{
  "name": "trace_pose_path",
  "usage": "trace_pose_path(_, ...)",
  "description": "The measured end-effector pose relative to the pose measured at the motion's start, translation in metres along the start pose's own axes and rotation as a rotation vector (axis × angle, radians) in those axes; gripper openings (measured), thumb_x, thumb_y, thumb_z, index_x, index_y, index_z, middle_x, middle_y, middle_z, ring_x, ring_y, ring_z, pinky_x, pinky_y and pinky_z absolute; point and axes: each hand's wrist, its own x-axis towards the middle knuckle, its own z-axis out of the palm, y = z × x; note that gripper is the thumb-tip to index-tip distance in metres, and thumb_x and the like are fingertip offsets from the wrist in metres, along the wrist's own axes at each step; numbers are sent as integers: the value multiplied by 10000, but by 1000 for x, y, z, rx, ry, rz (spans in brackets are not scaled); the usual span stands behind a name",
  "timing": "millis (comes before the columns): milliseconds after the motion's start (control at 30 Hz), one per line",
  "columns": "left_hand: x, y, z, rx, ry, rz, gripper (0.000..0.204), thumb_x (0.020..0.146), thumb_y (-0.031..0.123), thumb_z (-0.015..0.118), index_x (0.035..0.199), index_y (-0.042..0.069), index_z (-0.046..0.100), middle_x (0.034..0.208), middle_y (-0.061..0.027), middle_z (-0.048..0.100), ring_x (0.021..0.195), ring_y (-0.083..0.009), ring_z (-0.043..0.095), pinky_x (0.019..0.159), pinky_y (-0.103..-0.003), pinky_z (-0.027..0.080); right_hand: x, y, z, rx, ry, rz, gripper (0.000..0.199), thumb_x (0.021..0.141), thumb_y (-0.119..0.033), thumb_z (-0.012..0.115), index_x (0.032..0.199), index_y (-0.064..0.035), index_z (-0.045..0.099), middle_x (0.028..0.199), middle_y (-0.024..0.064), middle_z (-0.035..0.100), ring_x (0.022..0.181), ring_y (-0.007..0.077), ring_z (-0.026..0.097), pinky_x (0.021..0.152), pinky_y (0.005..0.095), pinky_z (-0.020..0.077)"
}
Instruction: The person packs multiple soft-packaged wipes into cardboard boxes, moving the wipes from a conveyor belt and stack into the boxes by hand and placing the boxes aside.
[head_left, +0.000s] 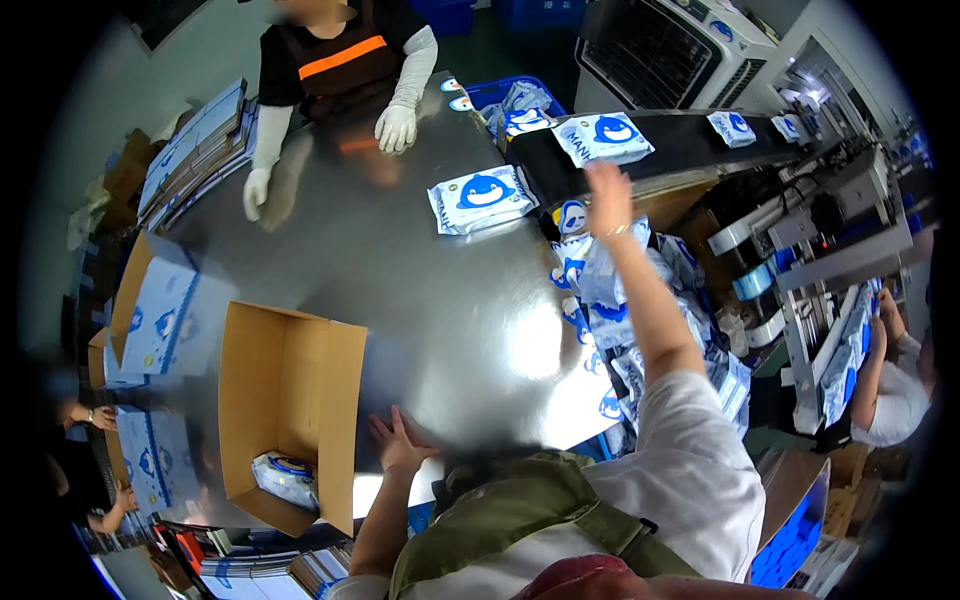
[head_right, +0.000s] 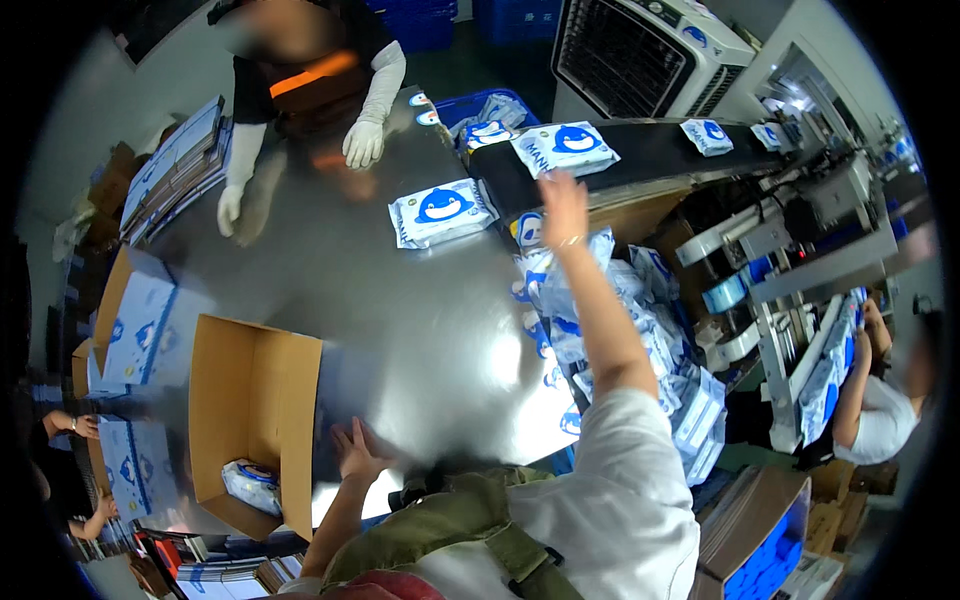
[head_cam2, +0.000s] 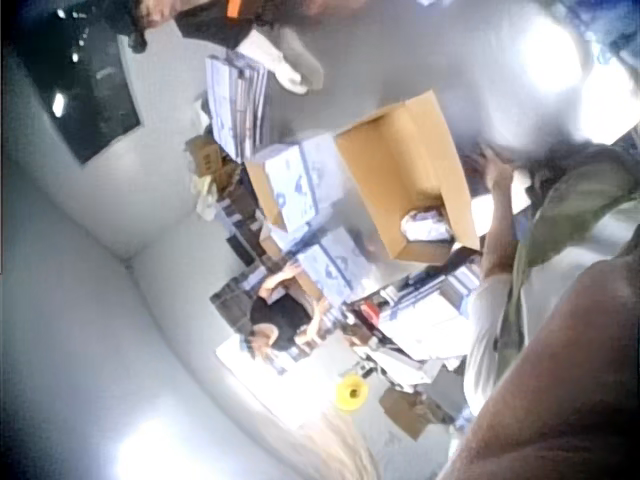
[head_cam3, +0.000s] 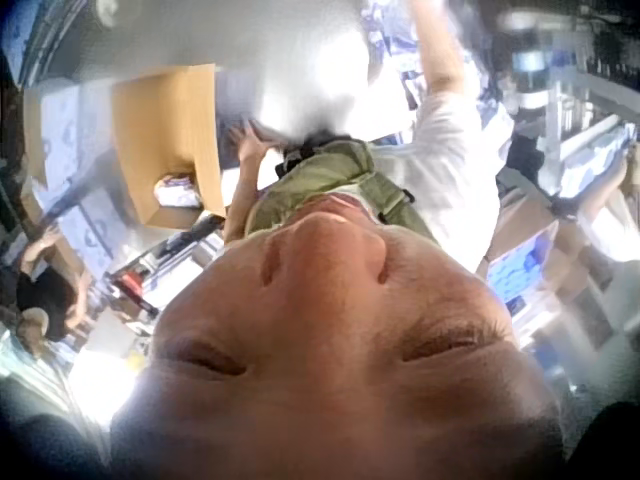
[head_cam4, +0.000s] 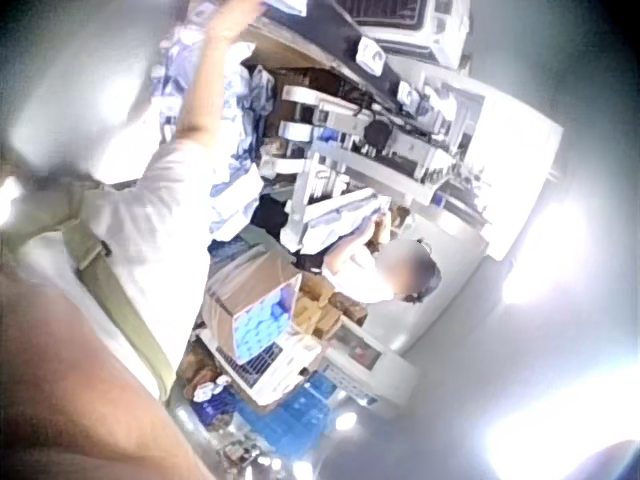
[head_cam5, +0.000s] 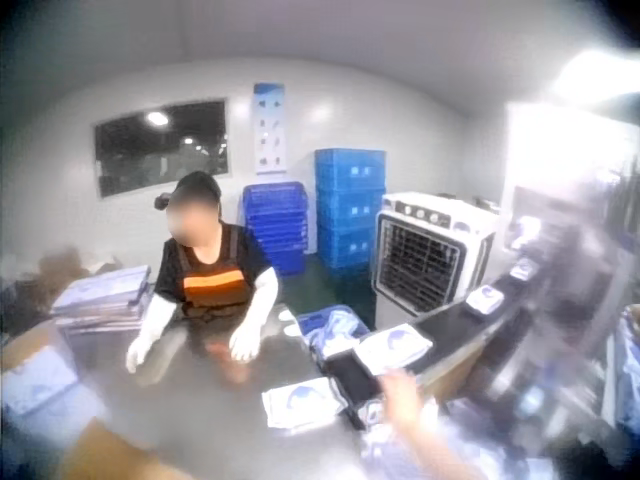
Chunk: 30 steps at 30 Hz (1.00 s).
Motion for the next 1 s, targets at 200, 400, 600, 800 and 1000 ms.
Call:
trace_pose_path(200,5,6,-2,-31,-37,-53,1306,491,504,838,1468,183,33,1455,-339,0,1370,-455,26,1103,-502,138,117,33,28,-237,-190,-79,871,637,-28,667,1396,-252,303,1424,76,346,1334,263,305,1085,525,189)
trace_pose_path(400,0,9,-11,1,-26,-83,1297,465,487,851,1468,176,89,1471,-305,16,1382,-423,21,1108,-481,145,139,-90,34,55,-188,-310,677,601,-73,671,1240,-224,506,1271,52,498,1231,244,435,1063,592,180)
trace_pose_path(600,-4,6,-11,-9,27,-30,1269,497,471,851,1463,184,80,1461,-319,39,1373,-437,60,1097,-488,197,103,-167,49,242,-477,-150,566,647,-145,649,1195,-246,551,1239,20,517,1213,231,435,995,622,257)
trace_pose_path(800,-12,-9,-1,-249,136,61,944,652,286,790,1415,116,260,1481,-253,92,1383,-389,74,1111,-469,179,-63,-207,-36,360,-431,-408,719,597,-31,642,1286,-169,486,1331,170,434,1238,345,399,1025,449,329)
trace_pose_path(1000,-65,-51,45,-624,213,148,669,687,238,744,1244,-16,473,1332,-249,410,1252,-363,383,1033,-388,336,-281,-241,-108,356,-337,-445,899,527,-150,788,1342,-187,410,1410,166,338,1320,343,297,1046,559,198)
